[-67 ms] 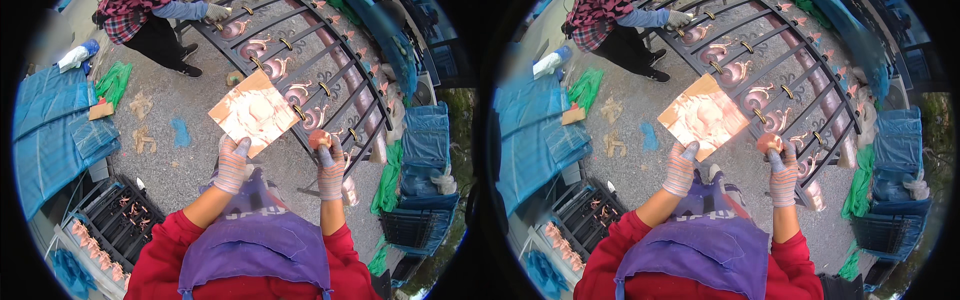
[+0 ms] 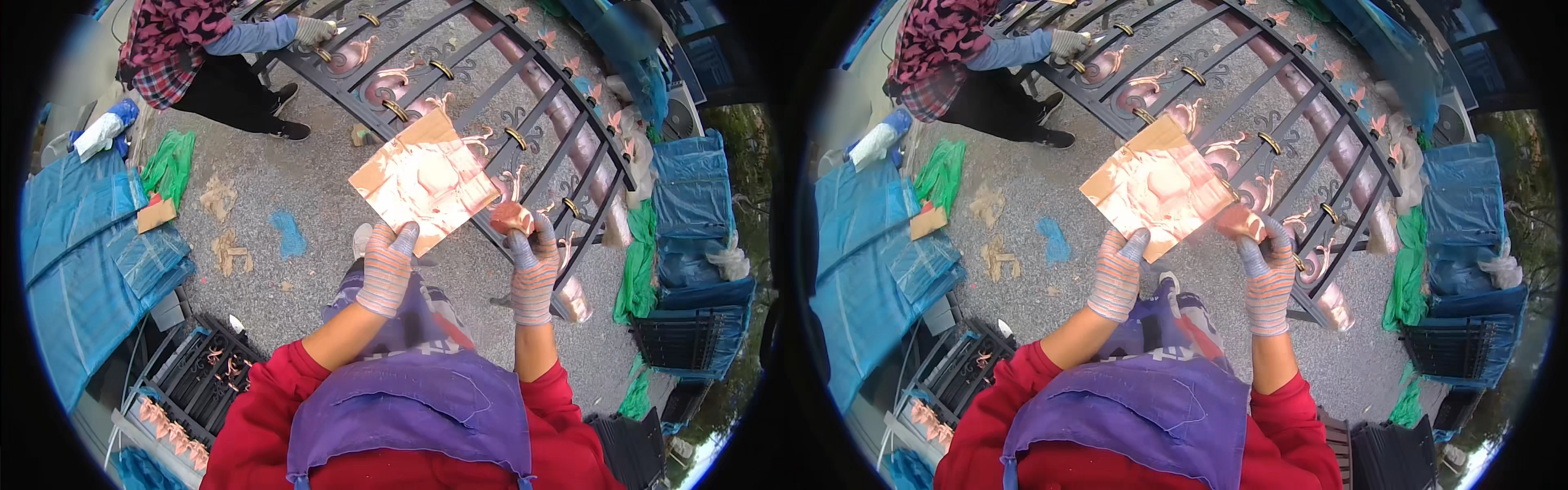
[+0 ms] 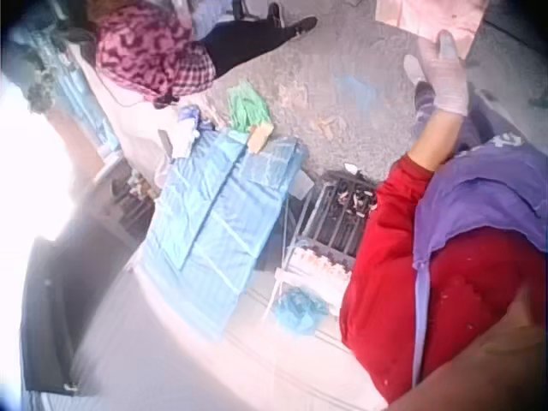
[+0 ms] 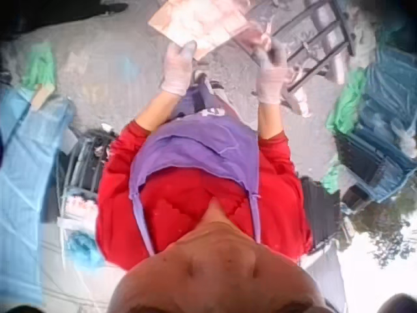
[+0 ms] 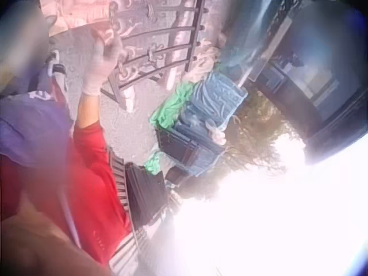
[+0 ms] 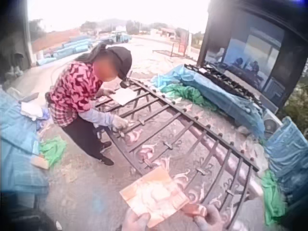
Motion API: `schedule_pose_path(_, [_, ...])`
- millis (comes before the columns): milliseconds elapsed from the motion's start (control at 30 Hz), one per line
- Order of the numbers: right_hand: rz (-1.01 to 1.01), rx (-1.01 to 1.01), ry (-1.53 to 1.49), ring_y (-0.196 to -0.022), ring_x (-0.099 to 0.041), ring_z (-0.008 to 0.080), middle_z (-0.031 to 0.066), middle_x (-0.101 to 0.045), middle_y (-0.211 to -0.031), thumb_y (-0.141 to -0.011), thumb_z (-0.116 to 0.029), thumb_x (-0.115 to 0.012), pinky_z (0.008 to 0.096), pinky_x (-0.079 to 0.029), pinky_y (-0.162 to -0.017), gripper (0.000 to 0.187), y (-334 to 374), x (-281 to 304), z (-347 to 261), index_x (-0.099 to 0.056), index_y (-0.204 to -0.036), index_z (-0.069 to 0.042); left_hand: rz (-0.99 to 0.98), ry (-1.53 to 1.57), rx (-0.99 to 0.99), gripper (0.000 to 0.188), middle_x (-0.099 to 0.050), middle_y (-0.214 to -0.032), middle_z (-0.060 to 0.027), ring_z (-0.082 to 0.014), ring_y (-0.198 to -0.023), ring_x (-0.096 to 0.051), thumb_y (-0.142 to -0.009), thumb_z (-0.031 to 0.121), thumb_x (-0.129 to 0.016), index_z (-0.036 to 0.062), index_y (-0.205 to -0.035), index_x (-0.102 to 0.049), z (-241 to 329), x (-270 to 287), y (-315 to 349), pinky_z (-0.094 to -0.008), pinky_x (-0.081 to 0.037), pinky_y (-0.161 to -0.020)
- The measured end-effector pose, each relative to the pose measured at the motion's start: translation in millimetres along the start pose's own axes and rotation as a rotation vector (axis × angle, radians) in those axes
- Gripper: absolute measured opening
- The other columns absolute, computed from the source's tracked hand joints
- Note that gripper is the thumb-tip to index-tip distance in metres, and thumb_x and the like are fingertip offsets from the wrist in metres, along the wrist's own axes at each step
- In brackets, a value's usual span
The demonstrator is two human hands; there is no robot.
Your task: The person applies pink paint to decorative metal spikes on a black gate using a small brush and a cardboard palette. They repeatedly dip the brush into a paint container and carefully coat the ornamental elements one by one.
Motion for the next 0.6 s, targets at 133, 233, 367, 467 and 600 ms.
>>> schedule_pose_path(133, [0.06,0.171,0.321,-0.085,-0.05,0.0119,0.0007,-0.054,-0.097,-0.08,-0.006,-0.072,0.0269,-0.043,-0.078,0.035,-19,-12,-6,-0.061,-0.114,-0.006,-0.149,-0.344,-0.031,0.017,-0.064,-0.091,-0.0075,-0.0114,-0.076,-0.062,-0.095,0.012,-0.055,-0.0003,-0.107,-0.055,-8,-19,-36,-0.0264,-0.052,-0.066])
schedule_pose_path(233, [0.166,0.181,0.433,-0.081,-0.05,0.0146,0.0031,-0.055,-0.095,-0.077,-0.006,-0.072,0.0279,-0.044,-0.075,0.034,-33,-10,-8,-0.063,-0.11,-0.006,-0.179,-0.644,0.04,0.017,-0.063,-0.091,-0.0082,-0.0131,-0.079,-0.064,-0.095,0.011,-0.053,-0.0008,-0.108,-0.054,-23,-28,-55,-0.0279,-0.056,-0.066])
schedule_pose_path(367, [0.253,0.216,0.627,-0.084,-0.054,0.0218,0.0078,-0.058,-0.094,-0.076,-0.006,-0.072,0.0325,-0.046,-0.077,0.032,-44,17,-3,-0.065,-0.108,-0.005,-0.247,-0.425,0.139,0.017,-0.062,-0.094,-0.0106,-0.0159,-0.081,-0.065,-0.095,0.011,-0.052,-0.0022,-0.106,-0.052,-48,-59,-64,-0.0314,-0.059,-0.062])
schedule_pose_path(467, [0.302,0.185,0.627,-0.085,-0.054,0.0234,0.008,-0.058,-0.092,-0.076,-0.007,-0.072,0.0341,-0.046,-0.079,0.033,-58,45,2,-0.066,-0.108,-0.006,-0.288,-0.488,0.123,0.018,-0.062,-0.096,-0.0121,-0.0174,-0.081,-0.066,-0.095,0.011,-0.052,-0.0033,-0.106,-0.05,-71,-76,-69,-0.0325,-0.061,-0.06])
schedule_pose_path(600, [0.298,0.229,0.707,-0.085,-0.055,0.0258,0.009,-0.059,-0.092,-0.076,-0.007,-0.073,0.036,-0.045,-0.08,0.032,-71,82,23,-0.066,-0.107,-0.007,-0.308,-0.528,0.112,0.018,-0.061,-0.098,-0.013,-0.0183,-0.082,-0.066,-0.095,0.011,-0.051,-0.0024,-0.107,-0.049,-96,-110,-68,-0.0313,-0.061,-0.061])
Point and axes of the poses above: each hand's wrist, its own y-axis away from the middle knuckle, its own x-axis out of the back of the hand, z = x × y, the point moved 9 cm from there along -y, towards the middle knuckle
